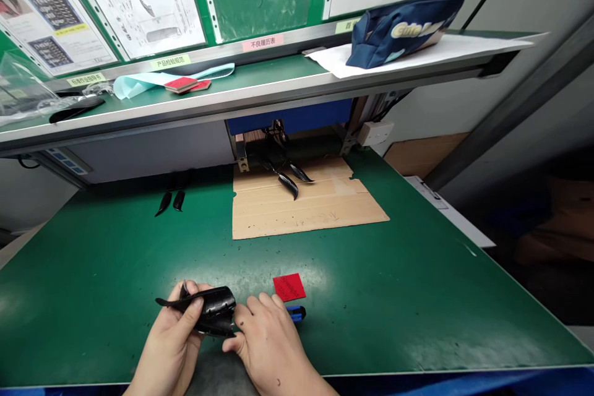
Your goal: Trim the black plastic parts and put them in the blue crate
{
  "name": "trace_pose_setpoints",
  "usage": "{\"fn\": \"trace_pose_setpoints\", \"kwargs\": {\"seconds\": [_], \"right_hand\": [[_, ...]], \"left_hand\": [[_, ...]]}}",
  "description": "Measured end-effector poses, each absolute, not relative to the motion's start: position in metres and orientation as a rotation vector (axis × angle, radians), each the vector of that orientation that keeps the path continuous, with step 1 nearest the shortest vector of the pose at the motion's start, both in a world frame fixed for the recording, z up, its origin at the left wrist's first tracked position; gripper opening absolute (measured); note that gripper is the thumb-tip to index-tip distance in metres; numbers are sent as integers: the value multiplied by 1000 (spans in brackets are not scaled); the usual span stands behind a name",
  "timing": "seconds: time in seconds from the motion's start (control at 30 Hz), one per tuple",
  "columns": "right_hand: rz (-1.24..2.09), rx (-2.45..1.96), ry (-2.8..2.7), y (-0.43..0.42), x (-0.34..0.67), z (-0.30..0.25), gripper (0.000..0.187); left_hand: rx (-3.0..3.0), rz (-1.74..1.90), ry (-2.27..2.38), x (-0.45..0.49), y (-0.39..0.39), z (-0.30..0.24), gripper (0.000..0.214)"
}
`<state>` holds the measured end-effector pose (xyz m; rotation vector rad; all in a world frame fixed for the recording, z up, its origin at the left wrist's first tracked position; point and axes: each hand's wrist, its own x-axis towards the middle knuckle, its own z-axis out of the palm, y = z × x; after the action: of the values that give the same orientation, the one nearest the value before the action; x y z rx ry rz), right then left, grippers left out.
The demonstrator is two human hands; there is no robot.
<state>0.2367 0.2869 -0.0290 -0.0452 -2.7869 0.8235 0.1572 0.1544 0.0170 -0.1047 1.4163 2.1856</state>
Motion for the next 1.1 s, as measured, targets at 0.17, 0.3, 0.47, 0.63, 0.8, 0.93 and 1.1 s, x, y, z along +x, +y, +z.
{"fn": "trace_pose_setpoints", "kwargs": {"seconds": [0.17, 0.3, 0.47, 0.63, 0.8, 0.93, 1.1], "right_hand": [[811, -49, -2785, 288, 235, -32, 72], [799, -28, -2781, 288, 235, -33, 69], [798, -23, -2801, 287, 235, -32, 65], [808, -34, -2853, 286, 237, -28, 54], [843, -76, -2916, 282, 243, -29, 47], [924, -117, -2914, 279, 248, -28, 54], [1274, -139, -2813, 278, 255, -20, 64]], "left_hand": [[-102, 2204, 1426, 158, 153, 13, 20], [-107, 2199, 1424, 157, 153, 12, 20], [-99, 2200, 1438, 155, 153, 10, 21], [-95, 2206, 1418, 156, 151, 5, 22], [-55, 2157, 1407, 158, 148, 5, 18], [-13, 2116, 1414, 158, 148, 11, 19], [4, 2097, 1410, 157, 151, 16, 21]]}}
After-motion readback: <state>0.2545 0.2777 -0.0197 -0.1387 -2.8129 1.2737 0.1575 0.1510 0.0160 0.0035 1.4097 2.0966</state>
